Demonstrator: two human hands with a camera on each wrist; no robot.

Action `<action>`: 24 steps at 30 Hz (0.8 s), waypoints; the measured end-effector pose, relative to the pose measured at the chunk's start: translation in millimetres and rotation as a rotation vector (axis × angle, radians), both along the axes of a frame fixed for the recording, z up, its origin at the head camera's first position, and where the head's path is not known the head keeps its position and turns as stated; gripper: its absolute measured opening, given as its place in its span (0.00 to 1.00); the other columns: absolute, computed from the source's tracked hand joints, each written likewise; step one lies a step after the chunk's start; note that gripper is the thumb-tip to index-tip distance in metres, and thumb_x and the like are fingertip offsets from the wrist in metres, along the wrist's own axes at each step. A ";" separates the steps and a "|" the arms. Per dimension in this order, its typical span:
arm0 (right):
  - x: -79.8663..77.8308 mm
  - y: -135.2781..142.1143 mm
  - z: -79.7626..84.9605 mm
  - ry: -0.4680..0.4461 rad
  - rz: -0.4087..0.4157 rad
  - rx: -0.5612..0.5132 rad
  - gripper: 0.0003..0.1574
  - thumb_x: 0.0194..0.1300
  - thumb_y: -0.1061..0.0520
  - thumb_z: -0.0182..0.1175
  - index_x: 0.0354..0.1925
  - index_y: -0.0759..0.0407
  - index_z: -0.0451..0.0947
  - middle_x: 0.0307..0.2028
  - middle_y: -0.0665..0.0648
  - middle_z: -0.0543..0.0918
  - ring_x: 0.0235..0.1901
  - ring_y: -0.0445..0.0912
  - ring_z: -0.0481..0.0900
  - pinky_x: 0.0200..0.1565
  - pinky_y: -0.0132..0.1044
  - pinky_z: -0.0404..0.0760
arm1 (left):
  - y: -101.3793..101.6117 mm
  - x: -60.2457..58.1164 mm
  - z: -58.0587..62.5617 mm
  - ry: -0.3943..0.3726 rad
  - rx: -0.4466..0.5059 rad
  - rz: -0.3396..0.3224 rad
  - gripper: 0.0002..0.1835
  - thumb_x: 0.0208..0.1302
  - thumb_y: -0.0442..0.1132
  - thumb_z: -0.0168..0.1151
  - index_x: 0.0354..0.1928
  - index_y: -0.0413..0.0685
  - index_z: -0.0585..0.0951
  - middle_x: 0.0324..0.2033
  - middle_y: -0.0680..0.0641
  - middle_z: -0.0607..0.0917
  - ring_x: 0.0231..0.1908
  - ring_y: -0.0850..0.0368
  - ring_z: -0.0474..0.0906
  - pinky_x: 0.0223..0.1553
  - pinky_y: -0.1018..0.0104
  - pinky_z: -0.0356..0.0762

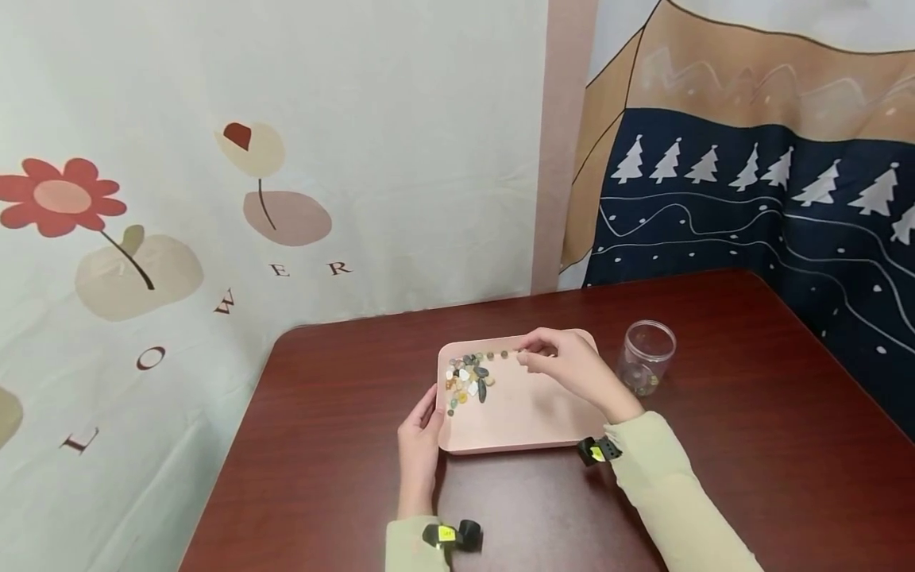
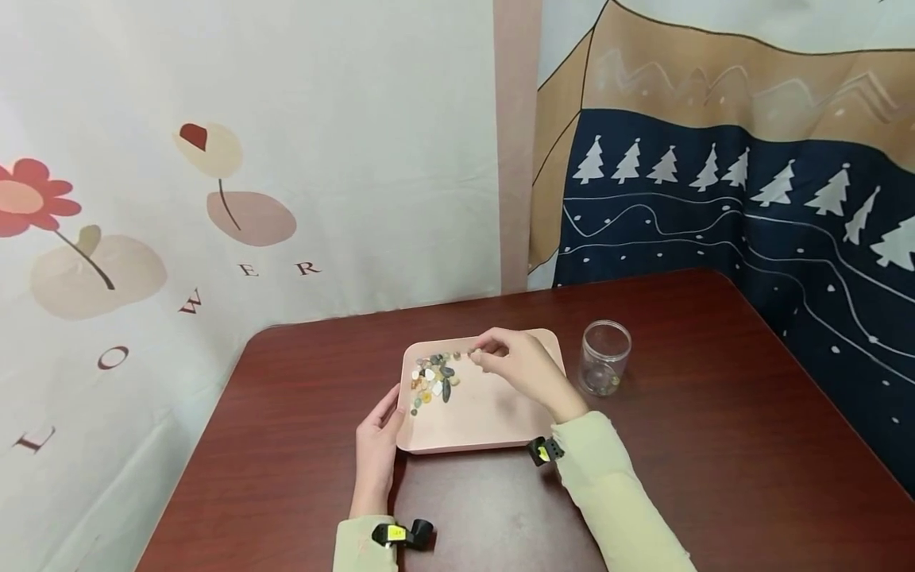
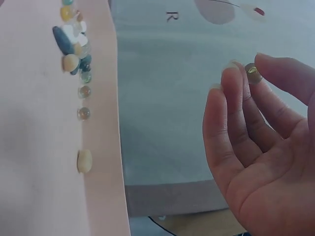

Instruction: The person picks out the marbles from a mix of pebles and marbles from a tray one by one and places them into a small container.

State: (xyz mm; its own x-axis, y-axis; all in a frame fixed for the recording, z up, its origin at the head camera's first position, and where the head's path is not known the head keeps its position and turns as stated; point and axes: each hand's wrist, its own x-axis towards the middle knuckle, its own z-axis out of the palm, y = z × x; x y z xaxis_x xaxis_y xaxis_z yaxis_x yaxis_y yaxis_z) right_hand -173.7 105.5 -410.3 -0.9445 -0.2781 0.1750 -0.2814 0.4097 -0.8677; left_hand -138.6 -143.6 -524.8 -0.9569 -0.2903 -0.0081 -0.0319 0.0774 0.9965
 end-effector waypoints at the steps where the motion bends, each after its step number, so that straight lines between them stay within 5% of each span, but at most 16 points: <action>1: 1.2 1.0 -0.4 0.006 0.007 -0.012 0.13 0.56 0.47 0.61 0.39 0.48 0.80 0.28 0.48 0.82 0.27 0.40 0.79 0.33 0.36 0.78 | -0.1 0.3 -0.2 -0.005 -0.002 0.003 0.17 0.61 0.37 0.56 0.53 0.57 0.77 0.51 0.53 0.77 0.52 0.61 0.71 0.48 0.71 0.70; 8: 9.6 9.4 0.3 -0.018 -0.019 -0.069 0.11 0.56 0.45 0.60 0.38 0.45 0.79 0.31 0.47 0.80 0.31 0.43 0.79 0.35 0.38 0.78 | 1.2 1.4 1.8 -0.005 0.019 -0.017 0.18 0.61 0.36 0.55 0.54 0.55 0.76 0.51 0.53 0.76 0.52 0.60 0.70 0.48 0.70 0.70; 15: 17.7 15.9 0.1 -0.080 -0.079 -0.120 0.19 0.55 0.43 0.60 0.43 0.51 0.78 0.42 0.51 0.74 0.34 0.41 0.79 0.40 0.38 0.77 | 0.4 2.3 6.4 -0.020 0.031 -0.015 0.18 0.61 0.37 0.55 0.54 0.55 0.75 0.52 0.53 0.75 0.53 0.60 0.70 0.49 0.70 0.70; 24: 27.3 20.3 9.4 -0.087 -0.102 -0.200 0.21 0.56 0.47 0.61 0.44 0.58 0.76 0.39 0.52 0.80 0.34 0.44 0.80 0.41 0.36 0.77 | 0.1 -0.1 2.6 -0.015 0.010 -0.013 0.18 0.61 0.36 0.55 0.54 0.55 0.76 0.52 0.53 0.76 0.53 0.60 0.70 0.49 0.70 0.70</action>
